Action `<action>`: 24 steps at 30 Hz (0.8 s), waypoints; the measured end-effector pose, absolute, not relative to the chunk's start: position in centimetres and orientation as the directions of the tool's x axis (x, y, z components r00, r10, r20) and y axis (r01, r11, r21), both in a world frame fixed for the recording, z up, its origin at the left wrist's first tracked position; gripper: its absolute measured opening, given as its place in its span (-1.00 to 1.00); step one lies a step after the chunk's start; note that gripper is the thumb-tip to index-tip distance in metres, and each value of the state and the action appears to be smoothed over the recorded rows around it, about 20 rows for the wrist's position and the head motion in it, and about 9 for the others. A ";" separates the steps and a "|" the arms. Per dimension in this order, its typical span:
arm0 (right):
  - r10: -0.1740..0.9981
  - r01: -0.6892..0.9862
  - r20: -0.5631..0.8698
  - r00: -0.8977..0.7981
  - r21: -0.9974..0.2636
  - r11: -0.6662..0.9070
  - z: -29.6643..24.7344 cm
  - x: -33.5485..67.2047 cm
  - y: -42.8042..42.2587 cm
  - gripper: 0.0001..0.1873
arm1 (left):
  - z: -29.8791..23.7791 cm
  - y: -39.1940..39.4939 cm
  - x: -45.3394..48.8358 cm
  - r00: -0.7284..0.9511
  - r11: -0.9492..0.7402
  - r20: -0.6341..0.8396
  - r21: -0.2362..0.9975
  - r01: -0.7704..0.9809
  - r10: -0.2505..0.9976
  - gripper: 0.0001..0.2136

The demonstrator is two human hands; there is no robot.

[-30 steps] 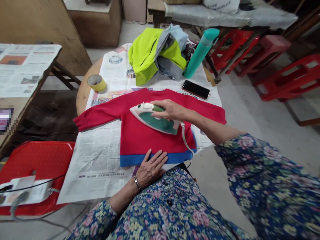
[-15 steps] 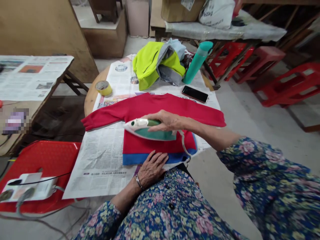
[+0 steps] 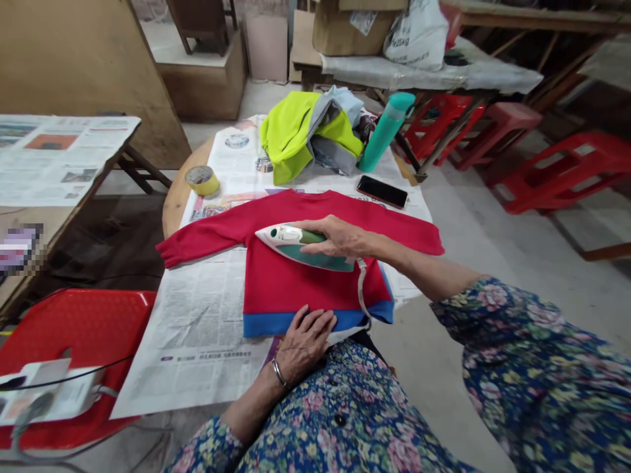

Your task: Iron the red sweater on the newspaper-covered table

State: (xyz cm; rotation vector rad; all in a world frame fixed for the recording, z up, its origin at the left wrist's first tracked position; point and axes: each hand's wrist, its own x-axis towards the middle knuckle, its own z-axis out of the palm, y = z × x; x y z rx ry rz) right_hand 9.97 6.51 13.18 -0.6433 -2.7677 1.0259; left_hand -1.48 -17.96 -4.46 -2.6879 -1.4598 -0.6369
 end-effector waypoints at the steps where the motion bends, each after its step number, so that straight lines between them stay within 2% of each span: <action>1: 0.400 0.340 -0.059 -0.915 -0.646 0.683 13.6 10.1 6.3 -0.38 | -4.5 -18.0 -1.4 0.480 -0.563 0.360 0.177 0.807 0.800 -0.49; 6: 0.177 0.242 -0.166 -0.970 -0.699 0.673 14.3 10.0 4.0 -0.41 | -4.6 -18.4 -1.1 0.466 -0.556 0.370 0.187 0.810 0.804 -0.53; 9: 0.147 0.245 -0.197 -0.969 -0.730 0.638 13.6 9.6 3.4 -0.41 | -4.8 -18.6 -1.1 0.467 -0.552 0.356 0.187 0.813 0.809 -0.48; 12: 0.257 0.291 -0.158 -0.953 -0.710 0.641 12.8 9.6 4.6 -0.45 | -4.8 -18.7 -1.1 0.455 -0.549 0.378 0.193 0.813 0.806 -0.48; 17: 0.542 0.429 -0.071 -0.837 -0.701 0.569 12.5 9.3 8.5 -0.49 | -4.3 -18.7 -1.1 0.426 -0.543 0.430 0.199 0.816 0.796 -0.53; 24: 0.702 0.524 -0.052 -0.710 -0.705 0.478 13.4 4.3 12.5 -0.71 | -4.2 -18.5 -1.5 0.411 -0.547 0.461 0.211 0.810 0.787 -0.52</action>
